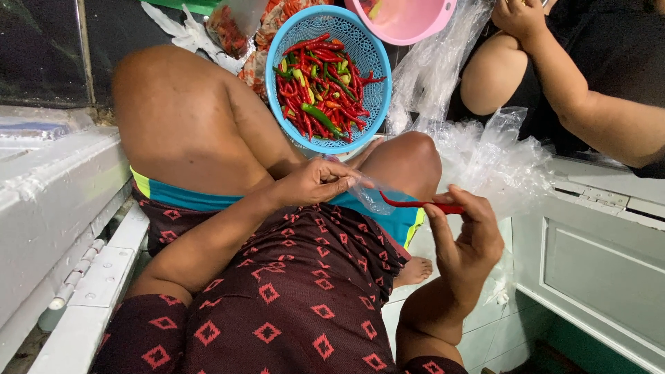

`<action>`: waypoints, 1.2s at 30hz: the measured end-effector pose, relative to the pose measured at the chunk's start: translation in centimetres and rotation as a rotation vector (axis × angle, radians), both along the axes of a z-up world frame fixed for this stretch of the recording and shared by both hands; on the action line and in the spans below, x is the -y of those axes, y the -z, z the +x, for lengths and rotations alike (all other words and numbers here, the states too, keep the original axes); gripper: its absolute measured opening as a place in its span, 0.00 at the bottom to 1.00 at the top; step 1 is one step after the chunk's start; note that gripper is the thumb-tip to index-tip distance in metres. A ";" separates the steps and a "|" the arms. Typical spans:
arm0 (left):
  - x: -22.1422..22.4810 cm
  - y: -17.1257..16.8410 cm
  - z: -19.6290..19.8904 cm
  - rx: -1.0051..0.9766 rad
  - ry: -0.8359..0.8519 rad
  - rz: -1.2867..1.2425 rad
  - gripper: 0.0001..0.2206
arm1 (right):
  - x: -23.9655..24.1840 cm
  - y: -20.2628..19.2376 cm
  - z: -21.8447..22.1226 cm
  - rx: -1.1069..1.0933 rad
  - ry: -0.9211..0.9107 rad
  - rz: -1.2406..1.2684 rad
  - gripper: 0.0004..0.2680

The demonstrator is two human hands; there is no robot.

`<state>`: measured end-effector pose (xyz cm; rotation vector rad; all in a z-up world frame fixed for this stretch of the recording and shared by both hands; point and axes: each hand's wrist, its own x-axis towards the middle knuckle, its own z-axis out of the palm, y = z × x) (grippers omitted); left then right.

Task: Packaging red chilies from a blue basket into small plastic bags while sitting on the floor.

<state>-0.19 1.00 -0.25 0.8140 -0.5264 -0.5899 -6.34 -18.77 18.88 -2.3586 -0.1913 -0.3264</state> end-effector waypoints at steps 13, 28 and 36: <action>-0.1 -0.2 0.1 -0.055 -0.007 0.006 0.13 | -0.8 1.9 3.8 0.055 -0.010 -0.105 0.03; 0.8 -0.5 0.5 -0.129 -0.040 0.010 0.13 | 3.0 27.4 12.7 -0.425 0.078 -0.813 0.07; 1.2 -0.8 0.3 -0.151 -0.027 0.009 0.13 | 3.2 26.8 12.0 -0.535 0.049 -0.690 0.11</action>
